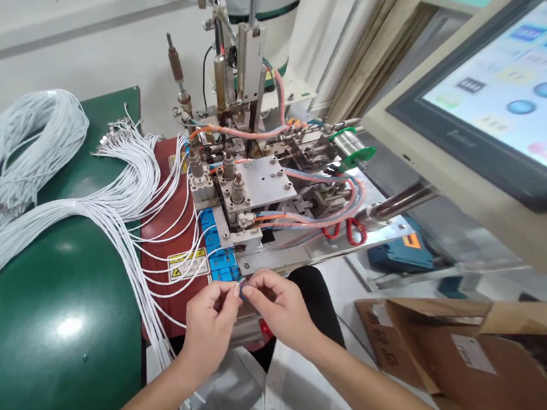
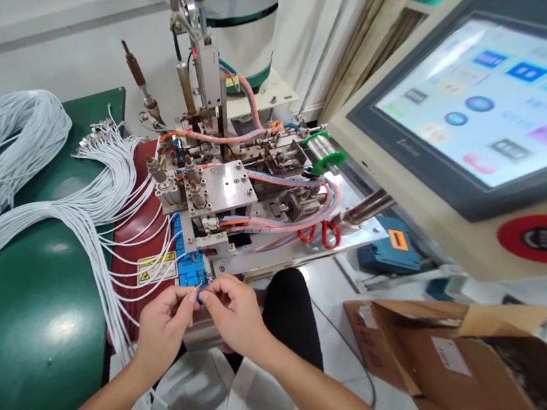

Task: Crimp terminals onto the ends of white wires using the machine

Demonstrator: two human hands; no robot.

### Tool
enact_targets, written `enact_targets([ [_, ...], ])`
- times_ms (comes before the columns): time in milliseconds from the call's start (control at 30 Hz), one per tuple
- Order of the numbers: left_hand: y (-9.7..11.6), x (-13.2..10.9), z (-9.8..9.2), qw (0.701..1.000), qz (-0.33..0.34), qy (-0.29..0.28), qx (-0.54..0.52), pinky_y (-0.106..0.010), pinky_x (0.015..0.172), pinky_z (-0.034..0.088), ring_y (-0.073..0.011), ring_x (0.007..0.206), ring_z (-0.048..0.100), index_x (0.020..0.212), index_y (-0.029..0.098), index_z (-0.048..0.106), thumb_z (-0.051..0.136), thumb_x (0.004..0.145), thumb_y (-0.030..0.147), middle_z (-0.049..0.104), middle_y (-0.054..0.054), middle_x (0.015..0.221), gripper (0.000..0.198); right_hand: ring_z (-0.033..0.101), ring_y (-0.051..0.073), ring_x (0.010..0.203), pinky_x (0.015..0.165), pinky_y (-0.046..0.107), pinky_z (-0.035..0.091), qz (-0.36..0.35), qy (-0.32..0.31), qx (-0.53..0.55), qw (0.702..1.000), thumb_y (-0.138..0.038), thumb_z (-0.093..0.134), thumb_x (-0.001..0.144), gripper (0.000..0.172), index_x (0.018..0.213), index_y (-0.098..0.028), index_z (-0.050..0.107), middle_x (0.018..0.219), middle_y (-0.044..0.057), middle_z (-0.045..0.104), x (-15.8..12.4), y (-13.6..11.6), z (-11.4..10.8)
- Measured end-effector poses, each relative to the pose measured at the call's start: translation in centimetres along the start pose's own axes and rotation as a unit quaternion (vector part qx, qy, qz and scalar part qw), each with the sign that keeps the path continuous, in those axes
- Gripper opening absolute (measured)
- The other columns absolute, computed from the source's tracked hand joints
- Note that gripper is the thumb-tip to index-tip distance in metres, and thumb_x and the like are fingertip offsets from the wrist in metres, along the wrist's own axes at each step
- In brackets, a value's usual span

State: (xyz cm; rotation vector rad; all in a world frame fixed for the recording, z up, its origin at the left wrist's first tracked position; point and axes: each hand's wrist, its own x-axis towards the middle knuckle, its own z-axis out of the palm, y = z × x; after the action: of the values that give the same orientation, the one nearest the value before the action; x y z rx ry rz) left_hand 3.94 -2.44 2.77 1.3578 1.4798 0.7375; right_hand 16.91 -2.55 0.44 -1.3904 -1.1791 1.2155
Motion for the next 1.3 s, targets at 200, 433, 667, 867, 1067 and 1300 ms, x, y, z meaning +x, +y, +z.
enact_targets([
  [200,0.2,0.2,-0.2,1.000,-0.008,-0.024,-0.011,-0.018,0.050,0.037,-0.0080,0.049,0.043,0.074,0.015,0.060,0.049,0.081,0.033,0.054,0.003,0.060,0.021,0.051,0.013,0.060,0.056,0.026,0.042,0.007,-0.008,0.037,0.999,-0.027,0.058,0.071,0.011,0.069,-0.017,0.059,0.067,0.002,0.057,0.8,-0.1,-0.7],
  [433,-0.2,0.3,-0.2,0.999,-0.010,-0.037,-0.001,-0.019,0.048,0.037,-0.0083,0.048,0.045,0.071,0.015,0.060,0.048,0.081,0.035,0.057,0.002,0.061,0.025,0.052,0.015,0.062,0.059,0.027,0.042,-0.117,0.012,-0.074,0.990,-0.019,0.054,0.074,0.011,0.063,-0.019,0.057,0.065,0.002,0.057,0.7,0.1,-0.8],
  [667,-0.8,1.4,-2.0,0.993,0.018,-0.065,0.101,-0.022,0.051,0.041,-0.0095,0.050,0.049,0.102,0.019,0.056,0.051,0.079,0.027,0.060,0.000,0.076,0.025,0.051,0.015,0.061,0.059,0.026,0.041,-0.120,0.026,-0.168,0.978,-0.022,0.049,0.078,0.014,0.065,-0.020,0.054,0.064,0.002,0.057,1.4,1.6,-0.7],
  [867,-1.7,3.0,-3.4,0.947,0.161,-0.031,0.277,-0.030,0.074,0.043,-0.0176,0.078,0.057,0.082,0.019,0.062,0.045,0.081,0.017,0.061,-0.004,0.081,0.017,0.053,0.015,0.063,0.060,0.026,0.040,-0.033,-0.014,-0.186,0.982,-0.027,0.044,0.080,0.015,0.070,-0.020,0.053,0.068,0.001,0.058,2.1,2.9,-0.4],
  [1067,-2.2,3.7,-3.0,0.936,0.167,-0.019,0.310,-0.031,0.074,0.045,-0.0191,0.079,0.059,0.082,0.018,0.063,0.044,0.081,0.013,0.064,-0.006,0.082,0.020,0.053,0.016,0.060,0.058,0.026,0.038,0.000,-0.032,-0.246,0.969,-0.027,0.045,0.078,0.015,0.068,-0.020,0.055,0.066,0.001,0.059,2.6,2.1,-0.5],
  [1300,-1.8,3.6,-2.8,0.925,0.153,-0.032,0.348,-0.031,0.071,0.045,-0.0191,0.076,0.059,0.081,0.017,0.064,0.044,0.081,0.011,0.064,-0.006,0.078,0.021,0.050,0.015,0.056,0.053,0.024,0.035,0.039,-0.060,-0.243,0.967,-0.026,0.045,0.076,0.016,0.064,-0.020,0.052,0.059,0.000,0.057,3.2,2.5,-0.7],
])
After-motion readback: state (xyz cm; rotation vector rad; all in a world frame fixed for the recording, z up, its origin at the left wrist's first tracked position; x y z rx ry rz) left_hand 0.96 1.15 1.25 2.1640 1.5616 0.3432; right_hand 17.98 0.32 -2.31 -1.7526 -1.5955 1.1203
